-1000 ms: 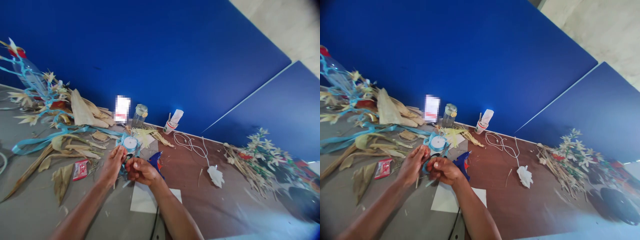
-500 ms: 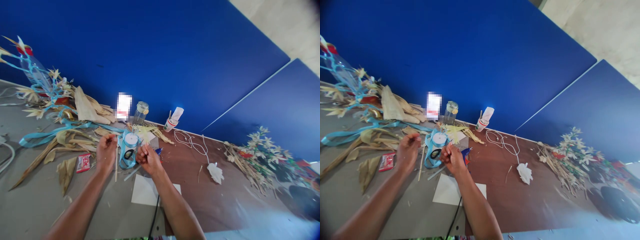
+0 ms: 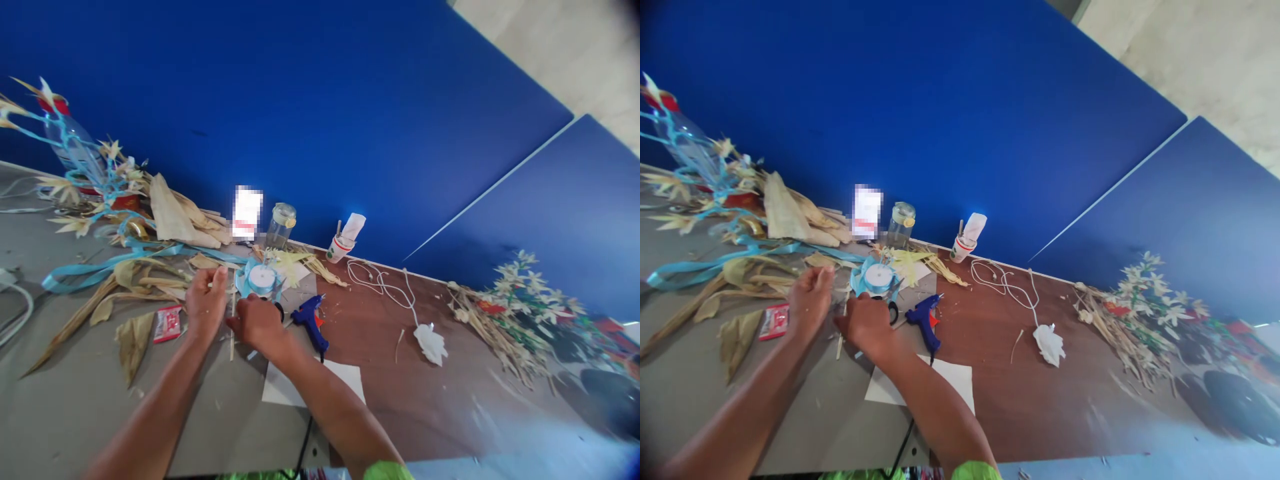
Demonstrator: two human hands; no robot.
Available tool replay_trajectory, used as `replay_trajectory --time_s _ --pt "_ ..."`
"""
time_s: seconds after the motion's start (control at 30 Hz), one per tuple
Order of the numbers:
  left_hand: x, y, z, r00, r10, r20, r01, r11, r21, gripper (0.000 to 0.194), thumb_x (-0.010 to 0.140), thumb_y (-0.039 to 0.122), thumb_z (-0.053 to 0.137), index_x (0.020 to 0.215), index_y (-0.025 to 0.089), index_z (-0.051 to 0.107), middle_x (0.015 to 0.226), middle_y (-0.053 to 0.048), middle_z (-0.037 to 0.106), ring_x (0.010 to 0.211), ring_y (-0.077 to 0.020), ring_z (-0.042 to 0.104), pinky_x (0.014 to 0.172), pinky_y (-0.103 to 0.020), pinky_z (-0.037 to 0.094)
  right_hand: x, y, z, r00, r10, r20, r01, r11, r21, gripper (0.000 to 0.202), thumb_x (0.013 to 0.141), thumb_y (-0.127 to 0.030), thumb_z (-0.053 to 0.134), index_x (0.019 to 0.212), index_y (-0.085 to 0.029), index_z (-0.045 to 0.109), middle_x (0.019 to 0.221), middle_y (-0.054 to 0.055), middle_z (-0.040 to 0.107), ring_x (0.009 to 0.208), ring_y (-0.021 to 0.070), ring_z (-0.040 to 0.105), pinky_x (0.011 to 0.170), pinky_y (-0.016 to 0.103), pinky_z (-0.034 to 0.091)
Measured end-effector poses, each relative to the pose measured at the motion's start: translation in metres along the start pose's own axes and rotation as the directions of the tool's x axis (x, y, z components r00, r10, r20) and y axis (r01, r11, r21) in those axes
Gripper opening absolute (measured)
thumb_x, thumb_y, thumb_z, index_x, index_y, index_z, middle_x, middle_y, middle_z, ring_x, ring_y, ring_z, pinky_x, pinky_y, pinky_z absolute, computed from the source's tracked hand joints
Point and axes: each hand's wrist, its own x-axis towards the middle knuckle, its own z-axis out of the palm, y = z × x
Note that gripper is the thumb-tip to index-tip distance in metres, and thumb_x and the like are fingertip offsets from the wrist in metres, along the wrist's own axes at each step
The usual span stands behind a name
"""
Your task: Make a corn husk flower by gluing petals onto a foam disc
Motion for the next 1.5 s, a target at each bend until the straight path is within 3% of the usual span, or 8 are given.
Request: replay_trajectory --time_s 0.33,0.5,0.67,0.8,1.0,1.13,1.33,1.5 --pt "-0.002 -0.001 0.005 0.999 -0.03 0.032 0.033 0.995 -0.091 0.021 0.072 0.04 0.056 0.073 0.02 0.049 0.061 0.003 0.047 0.056 -0.0147 0.046 0.056 -0.028 0.039 0.002 -0.003 -0.003 0.99 0.026 0.138 -0.017 0.998 -0.066 0.029 0.085 -0.032 0.046 0.085 -0.014 0.068 0.087 0.015 0.069 0.077 0.0221 0.065 0.059 0.027 0.045" --pt "-0.005 0.002 0.004 0.999 -0.018 0.036 0.02 0.999 -0.045 0.023 0.076 0.042 0.052 0.073 0.019 0.052 0.062 0.002 0.051 0.058 -0.0142 0.048 0.056 -0.027 0.039 0.002 0.016 -0.019 0.994 0.106 -0.021 -0.102 0.985 0.141 0.022 0.085 -0.02 0.045 0.091 -0.016 0.066 0.094 0.009 0.066 0.08 0.0157 0.061 0.066 0.024 0.04" --pt "-0.008 0.004 0.003 0.994 0.03 0.104 -0.031 0.999 0.008 0.033 0.086 0.039 0.036 0.066 0.019 0.053 0.059 0.001 0.052 0.058 -0.0147 0.048 0.056 -0.027 0.037 0.002 0.045 -0.031 0.983 0.185 -0.01 -0.178 0.954 0.241 0.03 0.084 -0.037 0.053 0.065 -0.016 0.063 0.07 0.006 0.063 0.069 0.0156 0.056 0.062 0.025 0.036" --pt "-0.008 -0.005 0.008 0.992 0.026 0.123 -0.029 0.999 0.025 0.019 0.076 0.037 0.051 0.08 0.019 0.058 0.071 0.0 0.059 0.068 -0.0166 0.055 0.064 -0.028 0.041 -0.003 0.062 -0.03 0.976 0.173 -0.136 -0.12 0.937 0.328 0.006 0.078 -0.019 0.06 0.073 -0.016 0.064 0.078 0.002 0.061 0.073 0.0124 0.053 0.067 0.022 0.036" --pt "-0.011 -0.002 0.01 0.981 0.026 0.191 -0.036 0.998 0.049 0.025 0.076 0.042 0.051 0.076 0.018 0.061 0.069 -0.001 0.062 0.066 -0.0165 0.055 0.06 -0.027 0.041 -0.007 0.073 -0.031 0.978 0.199 -0.07 -0.171 0.944 0.283 0.025 0.08 -0.029 0.058 0.059 -0.015 0.059 0.064 0.001 0.058 0.063 0.012 0.049 0.06 0.023 0.033" --pt "-0.013 0.001 0.008 0.979 0.061 0.196 -0.075 0.995 0.064 0.027 0.078 0.042 0.049 0.076 0.018 0.061 0.067 -0.001 0.061 0.064 -0.0155 0.054 0.06 -0.026 0.039 -0.011 0.073 -0.027 0.988 0.116 -0.104 -0.082 0.955 0.285 0.004 0.076 -0.016 0.06 0.073 -0.016 0.062 0.078 0.003 0.061 0.074 0.0126 0.053 0.066 0.022 0.035" --pt "-0.01 -0.003 0.006 0.981 0.071 0.18 -0.08 0.996 0.042 0.031 0.083 0.042 0.043 0.067 0.019 0.056 0.058 0.001 0.053 0.058 -0.0141 0.049 0.057 -0.026 0.036 -0.011 0.057 -0.021 0.999 0.031 -0.021 -0.024 0.966 0.259 0.023 0.083 -0.028 0.054 0.065 -0.017 0.063 0.067 0.002 0.061 0.066 0.0136 0.052 0.062 0.024 0.036" --pt "-0.007 -0.005 0.008 0.999 0.012 0.044 -0.011 1.0 -0.025 0.017 0.075 0.035 0.054 0.081 0.019 0.058 0.075 -0.001 0.058 0.071 -0.0161 0.054 0.068 -0.028 0.042 -0.006 0.039 -0.018 0.994 -0.018 -0.107 0.049 0.956 0.29 0.016 0.08 -0.012 0.05 0.082 -0.018 0.065 0.086 0.004 0.063 0.082 0.0144 0.056 0.074 0.023 0.04"
